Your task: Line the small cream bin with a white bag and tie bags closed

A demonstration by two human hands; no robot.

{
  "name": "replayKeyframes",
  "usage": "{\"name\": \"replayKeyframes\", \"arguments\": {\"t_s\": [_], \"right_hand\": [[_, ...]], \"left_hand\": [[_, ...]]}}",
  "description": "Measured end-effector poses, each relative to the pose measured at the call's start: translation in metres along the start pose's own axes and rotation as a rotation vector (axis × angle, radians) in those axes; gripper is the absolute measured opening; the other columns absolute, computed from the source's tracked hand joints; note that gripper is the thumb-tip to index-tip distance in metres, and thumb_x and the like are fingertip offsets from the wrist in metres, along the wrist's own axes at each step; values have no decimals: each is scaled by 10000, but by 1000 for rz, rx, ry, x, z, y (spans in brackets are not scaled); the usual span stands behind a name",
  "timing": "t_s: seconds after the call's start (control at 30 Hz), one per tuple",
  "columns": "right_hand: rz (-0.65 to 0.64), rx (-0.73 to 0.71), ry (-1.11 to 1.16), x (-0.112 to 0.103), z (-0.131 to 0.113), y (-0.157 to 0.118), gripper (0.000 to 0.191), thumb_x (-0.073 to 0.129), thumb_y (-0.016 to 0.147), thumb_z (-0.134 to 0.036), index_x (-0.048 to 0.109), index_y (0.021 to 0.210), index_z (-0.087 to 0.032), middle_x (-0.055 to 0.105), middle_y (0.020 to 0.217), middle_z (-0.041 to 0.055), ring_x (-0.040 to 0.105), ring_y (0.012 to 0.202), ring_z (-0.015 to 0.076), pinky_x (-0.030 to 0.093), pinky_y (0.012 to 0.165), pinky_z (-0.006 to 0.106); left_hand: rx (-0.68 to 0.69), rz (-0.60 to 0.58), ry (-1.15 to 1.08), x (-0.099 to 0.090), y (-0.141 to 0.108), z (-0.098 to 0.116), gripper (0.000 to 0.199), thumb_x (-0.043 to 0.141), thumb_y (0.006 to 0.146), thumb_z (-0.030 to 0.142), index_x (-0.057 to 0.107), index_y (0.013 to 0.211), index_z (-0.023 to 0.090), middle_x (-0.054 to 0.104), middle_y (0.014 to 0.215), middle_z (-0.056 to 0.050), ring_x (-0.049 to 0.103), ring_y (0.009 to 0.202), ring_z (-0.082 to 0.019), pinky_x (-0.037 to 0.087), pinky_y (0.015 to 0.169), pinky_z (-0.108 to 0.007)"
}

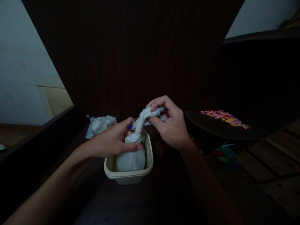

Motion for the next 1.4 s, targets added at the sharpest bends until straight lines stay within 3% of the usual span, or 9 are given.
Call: {"name": "replayKeyframes", "arguments": {"t_s": [0.1,0.17,0.3,0.47,0.67,0.8,0.97,1.17,1.4], "right_hand": [[58,34,27,-2,-1,1,222,570,775,-25,513,859,-223,607,931,-2,605,880,156,486,786,304],[9,50,27,-3,-1,0,225,577,763,-30,515,865,-221,607,941,1,606,892,160,487,798,306],[-144,64,-37,-4,-2,-4,270,570,720,-28,526,914,-211,605,1040,31,603,984,188,482,849,329],[-268,204,-54,-5,-9,-10,472,644,759,-113,467,1176,-247,609,1127,31,619,971,193,509,804,326],[-163,286,-27,0,-9,-12,473,754,834,-359,474,1206,-270,646,1129,20,663,943,191,529,785,325],[-196,320,-67,1,-6,-11,340,720,851,-298,515,1121,-267,635,944,-22,626,725,151,500,617,283],[-55,194,-38,-1,-6,-8,368,735,803,-200,526,1103,-245,649,1009,9,654,901,183,529,762,311],[73,185,-50,-5,0,-2,265,692,783,-172,535,989,-231,622,971,21,632,905,186,522,777,324],[192,147,-111,-12,7,2,207,660,807,-196,525,959,-229,603,966,27,621,938,184,526,839,336]], "left_hand": [[71,-38,147,0,-1,5,335,762,845,428,618,1038,195,659,860,9,631,766,-165,526,648,-245],[88,-35,107,-1,-1,8,321,710,891,467,651,1066,204,688,912,-1,649,816,-175,540,686,-250],[73,95,42,-4,-2,9,322,640,938,496,675,1028,189,697,924,-24,654,805,-182,544,654,-256],[129,241,45,-4,-1,8,316,649,929,484,691,939,171,675,858,-19,626,751,-164,512,616,-237],[238,388,52,-4,-1,19,383,543,999,422,648,743,157,599,693,10,548,640,-111,451,573,-194],[167,248,-1,0,0,13,335,599,972,465,655,833,166,649,775,-1,605,704,-131,502,624,-221],[116,179,-53,6,1,1,380,796,827,432,612,1055,190,696,983,-38,678,893,-199,570,746,-295],[46,0,10,6,-2,6,308,757,856,391,555,1002,209,678,882,-6,674,791,-168,519,610,-231],[66,-73,210,2,-2,9,273,744,849,350,608,1029,197,727,904,-12,695,809,-181,511,660,-245]]}}
Point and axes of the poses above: each hand's wrist, its own y-axis towards the middle knuckle, its own x-axis out of the palm, z = x × y, the point moved 1 cm from there along y, towards the middle knuckle
